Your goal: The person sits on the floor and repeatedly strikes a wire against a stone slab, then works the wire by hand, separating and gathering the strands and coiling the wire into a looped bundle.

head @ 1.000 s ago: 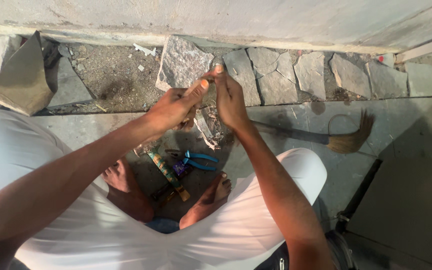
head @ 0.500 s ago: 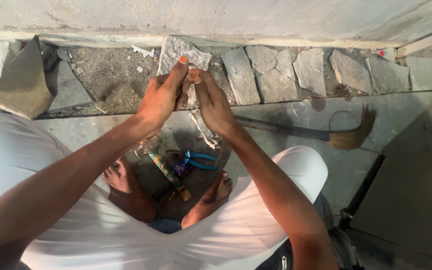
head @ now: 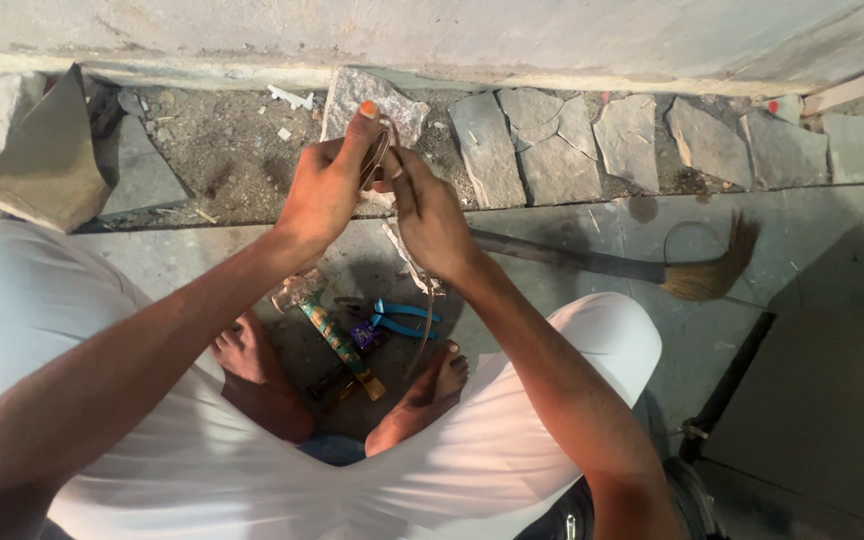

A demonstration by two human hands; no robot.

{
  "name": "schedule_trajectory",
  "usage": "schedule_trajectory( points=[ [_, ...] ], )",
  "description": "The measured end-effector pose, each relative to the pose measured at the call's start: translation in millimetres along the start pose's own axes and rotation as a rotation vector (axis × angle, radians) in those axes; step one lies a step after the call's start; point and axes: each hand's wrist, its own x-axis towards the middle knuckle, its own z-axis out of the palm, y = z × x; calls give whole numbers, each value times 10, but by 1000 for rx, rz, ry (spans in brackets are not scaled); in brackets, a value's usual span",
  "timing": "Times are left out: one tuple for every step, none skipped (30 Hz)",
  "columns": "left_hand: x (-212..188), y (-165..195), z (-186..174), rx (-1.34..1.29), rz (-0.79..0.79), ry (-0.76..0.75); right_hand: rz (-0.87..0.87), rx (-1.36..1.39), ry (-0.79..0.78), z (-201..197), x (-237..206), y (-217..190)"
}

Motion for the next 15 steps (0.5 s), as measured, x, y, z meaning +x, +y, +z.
schedule_trajectory(
  points=[
    [26,-26,-3,-26,-1,-5,2,17,-6,-5,2,-20],
    [58,-54,0,-87,42,-27,2,34,-9,-5,9,-36],
    [98,-82,6,-148,83,-54,6,51,-10,0,19,-46],
    [130,-113,16,-209,122,-83,18,57,-8,7,27,-49],
    [159,-140,18,-230,123,-93,30,62,-4,18,38,-48],
    [182,-162,13,-249,125,-104,41,67,1,25,48,-41],
    [199,-177,9,-269,128,-113,9,102,-6,32,59,-30],
    [206,-184,5,-288,132,-101,-23,136,-15,44,67,-20],
    [205,-186,3,-306,136,-87,-57,172,-27,54,74,-8],
    [194,-179,3,-323,140,-72,-23,192,-44,71,78,0],
    [179,-165,6,-350,127,-78,12,212,-59,89,84,4],
    [160,-144,18,-377,113,-86,49,230,-72,103,85,6],
    [141,-118,35,-404,100,-98,43,233,-73,113,88,5],
    [118,-92,61,-444,82,-78,38,236,-72,119,91,0],
    [97,-66,86,-484,62,-57,34,239,-72,124,96,-9]
  ],
)
